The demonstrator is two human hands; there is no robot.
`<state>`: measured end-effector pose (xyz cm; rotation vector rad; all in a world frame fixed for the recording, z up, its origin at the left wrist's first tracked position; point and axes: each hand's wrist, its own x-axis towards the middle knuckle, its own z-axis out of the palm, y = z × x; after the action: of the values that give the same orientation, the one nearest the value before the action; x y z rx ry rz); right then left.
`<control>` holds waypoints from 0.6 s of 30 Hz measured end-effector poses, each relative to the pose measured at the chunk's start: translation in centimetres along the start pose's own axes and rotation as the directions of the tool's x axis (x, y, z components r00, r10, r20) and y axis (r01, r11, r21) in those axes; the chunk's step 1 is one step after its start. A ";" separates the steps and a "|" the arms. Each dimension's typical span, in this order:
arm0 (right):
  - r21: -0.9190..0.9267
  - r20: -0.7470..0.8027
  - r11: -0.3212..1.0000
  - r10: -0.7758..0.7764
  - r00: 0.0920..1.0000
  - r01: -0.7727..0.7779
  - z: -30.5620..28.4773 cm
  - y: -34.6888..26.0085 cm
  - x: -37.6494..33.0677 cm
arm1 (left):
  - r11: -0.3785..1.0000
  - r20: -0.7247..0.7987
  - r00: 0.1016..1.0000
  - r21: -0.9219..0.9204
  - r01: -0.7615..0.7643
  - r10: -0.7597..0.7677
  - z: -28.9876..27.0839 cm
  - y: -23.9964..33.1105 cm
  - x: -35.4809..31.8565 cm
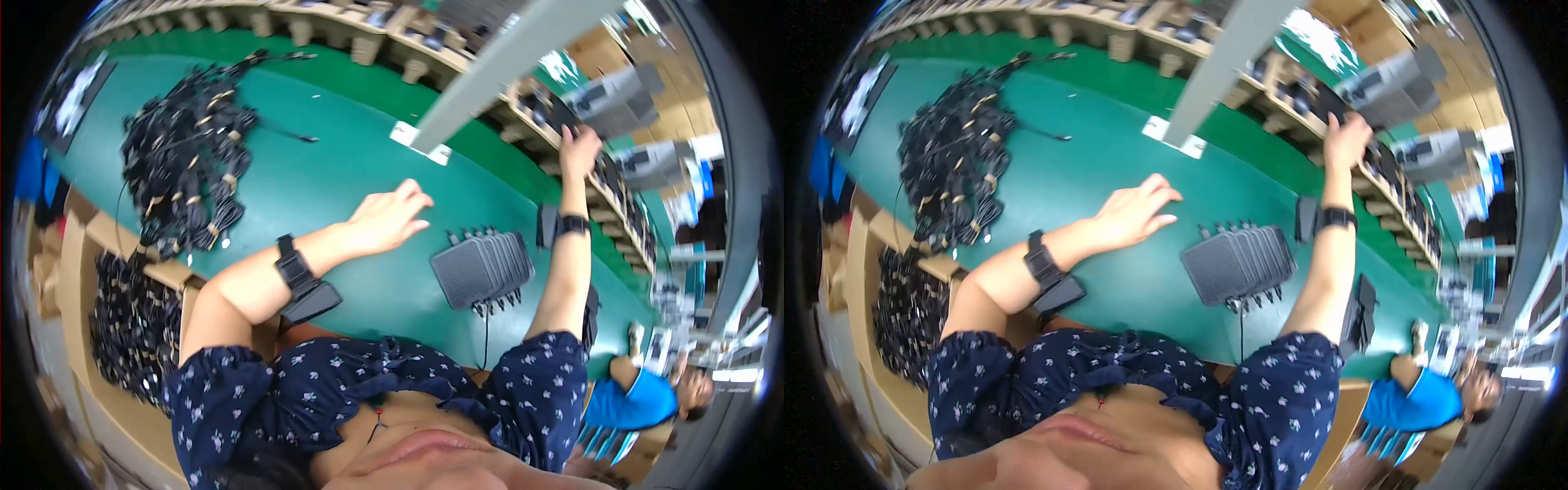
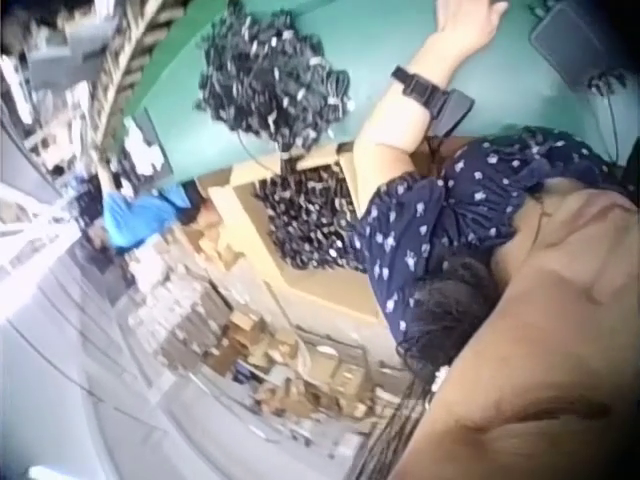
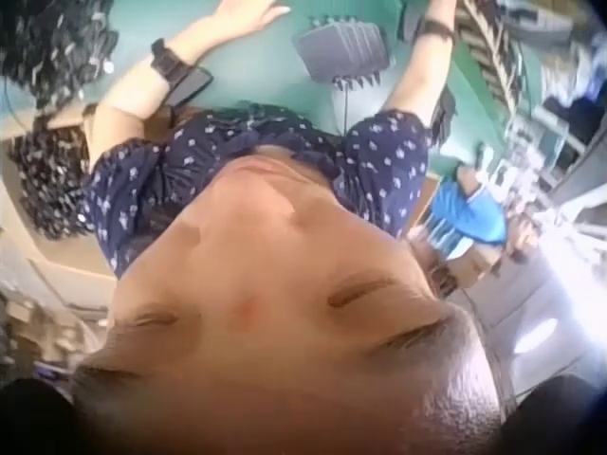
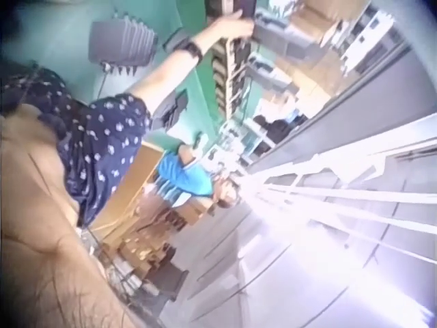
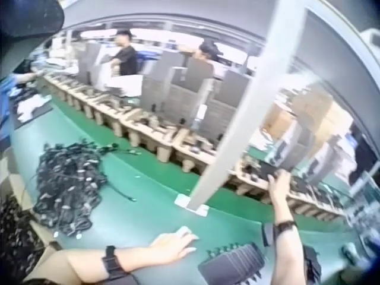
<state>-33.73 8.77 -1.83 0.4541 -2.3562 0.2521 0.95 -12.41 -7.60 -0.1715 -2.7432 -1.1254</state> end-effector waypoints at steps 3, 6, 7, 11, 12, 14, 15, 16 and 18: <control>0.345 -0.198 0.937 0.019 0.980 0.051 -3.4 -6.3 -3.7 | 1.000 0.003 1.000 0.012 -0.005 0.005 0.0 -0.3 -0.5; 0.725 -0.294 0.587 -0.211 0.932 0.361 -9.4 -14.3 -8.2 | 1.000 0.006 1.000 0.000 -0.019 0.019 0.2 0.0 -0.4; 0.743 -0.307 0.488 -0.359 0.881 0.458 -11.3 -17.3 -9.5 | 1.000 -0.001 1.000 -0.003 -0.026 0.026 0.4 -0.2 -0.6; 0.633 -0.322 0.181 -0.823 0.468 0.753 -16.2 -28.5 -12.1 | 0.996 -0.117 0.992 -0.075 0.044 -0.053 3.4 -2.3 0.0; 0.624 -0.337 0.137 -0.841 0.423 0.769 -15.5 -29.6 -12.2 | 0.978 -0.358 0.916 -0.030 -0.204 0.180 1.7 -0.5 0.6; 0.662 -0.310 0.069 -0.881 0.357 0.747 -14.5 -33.5 -12.1 | 0.981 -0.308 0.938 -0.059 -0.185 0.158 1.7 -0.6 0.5; 0.664 -0.285 0.073 -0.895 0.342 0.744 -13.5 -35.2 -11.8 | 0.969 -0.265 0.954 -0.164 -0.187 0.140 2.0 -0.9 0.3; 0.661 -0.294 0.063 -0.895 0.335 0.748 -12.1 -37.1 -11.6 | 0.949 -0.223 0.967 -0.261 -0.177 0.119 2.4 -1.5 -0.2; 0.636 -0.261 0.131 -0.891 0.372 0.761 -8.1 -39.9 -11.0 | 0.973 -0.049 0.999 -0.229 -0.004 -0.007 2.2 -1.8 0.1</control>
<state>-5.64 -22.67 -1.34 2.1903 -1.6478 0.5297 0.33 -12.19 -10.37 -0.1683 -2.5650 -1.4249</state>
